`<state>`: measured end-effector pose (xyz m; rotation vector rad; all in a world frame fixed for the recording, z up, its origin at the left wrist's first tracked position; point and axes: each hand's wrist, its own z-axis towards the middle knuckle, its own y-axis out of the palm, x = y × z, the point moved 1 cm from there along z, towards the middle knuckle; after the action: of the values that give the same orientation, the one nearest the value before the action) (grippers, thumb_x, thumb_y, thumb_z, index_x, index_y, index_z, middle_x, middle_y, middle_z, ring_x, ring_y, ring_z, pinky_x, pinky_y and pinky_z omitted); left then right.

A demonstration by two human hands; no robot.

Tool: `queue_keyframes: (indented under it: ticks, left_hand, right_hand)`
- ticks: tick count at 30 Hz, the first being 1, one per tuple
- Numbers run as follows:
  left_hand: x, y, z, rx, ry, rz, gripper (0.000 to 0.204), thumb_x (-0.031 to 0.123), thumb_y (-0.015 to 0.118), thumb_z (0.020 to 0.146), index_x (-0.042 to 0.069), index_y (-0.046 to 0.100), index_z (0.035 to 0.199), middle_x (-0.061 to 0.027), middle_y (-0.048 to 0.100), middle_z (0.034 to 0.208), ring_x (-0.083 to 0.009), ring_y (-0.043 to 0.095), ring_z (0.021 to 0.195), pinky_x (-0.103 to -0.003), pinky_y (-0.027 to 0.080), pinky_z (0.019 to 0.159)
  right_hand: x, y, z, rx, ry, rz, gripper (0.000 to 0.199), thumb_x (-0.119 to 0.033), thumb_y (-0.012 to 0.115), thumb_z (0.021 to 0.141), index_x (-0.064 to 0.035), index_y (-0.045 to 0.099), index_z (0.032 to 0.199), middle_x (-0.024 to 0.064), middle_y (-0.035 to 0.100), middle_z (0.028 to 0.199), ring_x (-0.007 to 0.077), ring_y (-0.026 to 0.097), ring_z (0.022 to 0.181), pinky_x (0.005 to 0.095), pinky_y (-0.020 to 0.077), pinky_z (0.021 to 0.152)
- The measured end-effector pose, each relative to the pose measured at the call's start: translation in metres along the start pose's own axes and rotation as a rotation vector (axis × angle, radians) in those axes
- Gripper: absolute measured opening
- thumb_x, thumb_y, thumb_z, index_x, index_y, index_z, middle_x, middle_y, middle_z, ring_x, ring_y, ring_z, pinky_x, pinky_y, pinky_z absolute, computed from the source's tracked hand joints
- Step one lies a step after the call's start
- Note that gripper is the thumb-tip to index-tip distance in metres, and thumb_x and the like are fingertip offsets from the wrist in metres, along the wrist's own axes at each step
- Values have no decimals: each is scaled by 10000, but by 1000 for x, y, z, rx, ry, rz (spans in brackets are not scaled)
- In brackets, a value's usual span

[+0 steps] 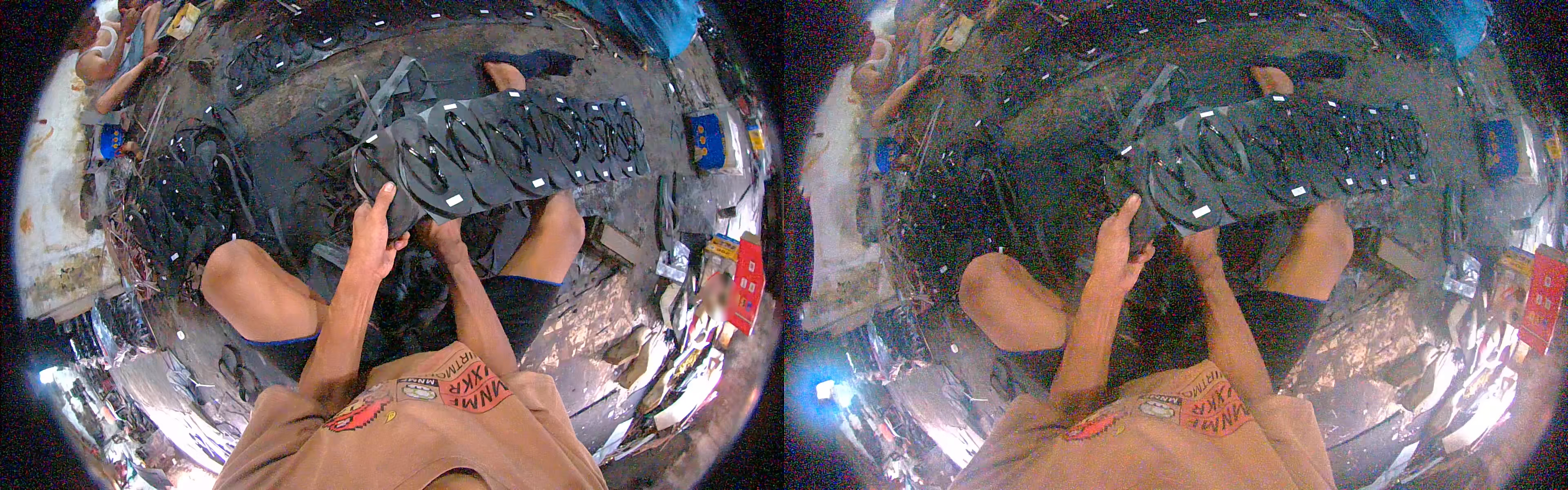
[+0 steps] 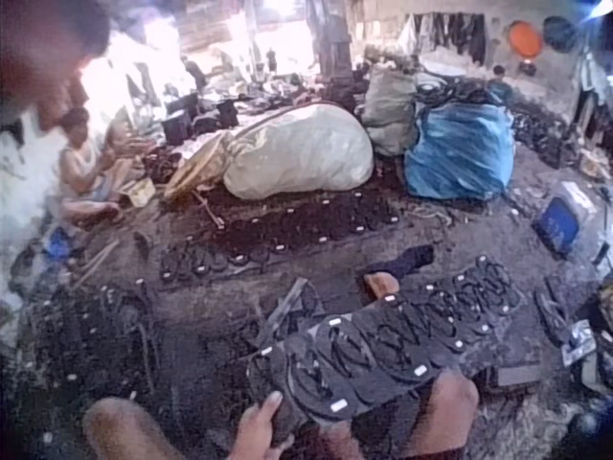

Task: The person sits on the floor and uses a knife to cut strips from black rubber sheets. They repeatedly pick up sheets, cut them into narrow strips, and place the cut pieces aside. The process continues with multiple sheets handled one at a time.

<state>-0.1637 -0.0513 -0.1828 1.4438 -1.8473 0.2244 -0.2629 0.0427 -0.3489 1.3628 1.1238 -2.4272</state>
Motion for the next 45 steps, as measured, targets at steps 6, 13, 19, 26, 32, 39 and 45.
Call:
queue_keyframes:
  ticks: [6,13,19,26,32,39,45]
  left_hand:
    - [2,1,-5,67,0,52,280,423,718,968,163,618,943,18,634,786,-118,585,614,-283,434,442]
    - [37,-7,-114,133,-141,315,391,400,692,983,74,634,1192,-63,685,1051,-190,656,936,-398,539,822]
    - [37,-46,-181,186,458,840,656,317,710,980,-77,467,1444,-205,603,1351,-289,559,1255,-390,401,1124]
    - [63,-25,-181,41,686,165,531,220,720,977,-37,527,1399,-78,710,1091,-152,689,977,-285,553,833]
    - [96,-53,-191,-144,185,121,361,275,803,935,14,672,1149,-50,742,1029,-148,720,904,-313,593,799]
    - [62,-73,-213,-114,38,20,378,291,789,949,18,673,1183,-70,756,1071,-158,729,930,-329,599,841]
    - [58,-68,-206,-123,123,187,364,270,786,955,11,670,1183,-52,744,1047,-147,706,927,-315,578,834]
  right_hand:
    - [12,-10,26,-188,-255,-221,434,-359,708,945,-62,674,1261,163,661,1264,328,613,1183,477,482,1007]
    - [-28,3,69,-725,549,146,479,-501,606,1009,-43,682,1127,102,676,957,216,624,849,391,501,766]
    - [-186,-68,63,-367,741,1135,564,-579,563,1032,-30,679,1090,25,628,739,99,552,551,270,439,490]
    - [-239,-160,45,-303,299,746,309,-186,809,923,15,736,1145,31,727,938,63,618,815,248,508,734]
    - [-251,-211,-15,-322,226,547,359,-204,460,1099,-53,590,1398,-17,516,645,55,445,571,257,355,514]
    - [-229,-267,-168,-710,373,203,296,-329,536,1036,-46,603,1091,254,622,761,485,630,709,502,487,637]
    - [-215,-250,-140,-795,434,86,253,-294,621,990,-70,586,1101,260,658,793,501,659,779,565,498,684]
